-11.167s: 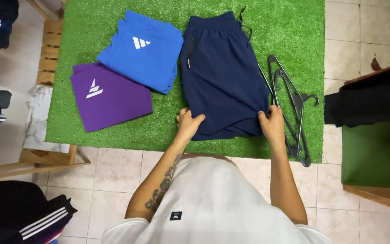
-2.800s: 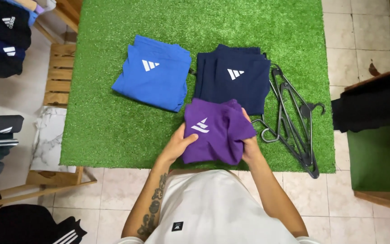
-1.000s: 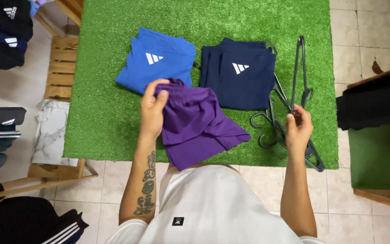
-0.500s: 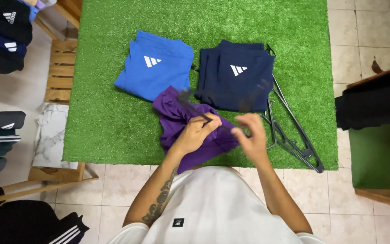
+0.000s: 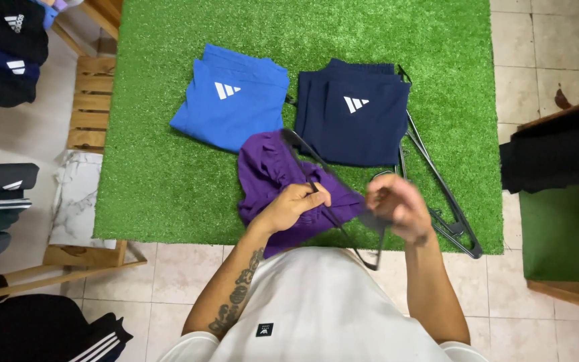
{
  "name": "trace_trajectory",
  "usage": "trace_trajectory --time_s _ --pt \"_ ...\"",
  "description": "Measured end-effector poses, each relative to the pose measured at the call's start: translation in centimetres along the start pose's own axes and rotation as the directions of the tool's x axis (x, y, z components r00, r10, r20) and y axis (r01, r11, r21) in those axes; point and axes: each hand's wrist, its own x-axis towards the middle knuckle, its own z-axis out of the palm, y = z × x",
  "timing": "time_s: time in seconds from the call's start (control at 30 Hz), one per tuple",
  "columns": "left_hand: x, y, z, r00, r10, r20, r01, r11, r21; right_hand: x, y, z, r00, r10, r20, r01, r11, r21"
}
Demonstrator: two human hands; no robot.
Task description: The person takes purple, blue, and dark blue shorts from a clothing rack, folds them neatly on a green artificial turf surface, and then places them back on the rack using hangers.
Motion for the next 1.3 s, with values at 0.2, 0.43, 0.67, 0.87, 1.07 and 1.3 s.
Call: trace_trajectory --time_s 0.2,0.43,0.67,0.87,1.07,1.3 --pt "1.3 -1.5 0.0 0.993 -0.007 -0.122 -0.002 0.997 -0.076 3.7 -4.1 6.5 0.912 -0.319 0.258 0.381 0.893 -0.242" --pt "1.4 1.7 -0.4 0.976 -0.024 -0.218 0.002 0.995 -0.103 4.0 -6.4 7.8 0.945 -0.159 0.284 0.272 0.865 -0.421" --pt "1.8 7.1 -5.7 0.944 0.195 -0.265 -0.069 0.905 0.421 5.3 -5.3 -0.4 0.849 -0.525 0.06 0.485 0.729 -0.482" --pt "2.9 18.8 -8.8 0.907 0.35 -0.236 -0.134 0.769 0.625 7.9 -10.1 3.6 0.826 -0.526 -0.203 0.443 0.828 -0.345" --pt "2.5 22.5 -10.3 0.807 0.586 -0.068 -0.561 0.798 0.219 8.2 -9.3 2.5 0.739 -0.453 -0.498 0.475 0.875 -0.092" --pt "1.7 21.8 -11.6 0.781 0.625 -0.02 -0.62 0.778 0.102 5.8 -8.8 -1.6 0.888 -0.158 -0.431 0.389 0.759 0.522"
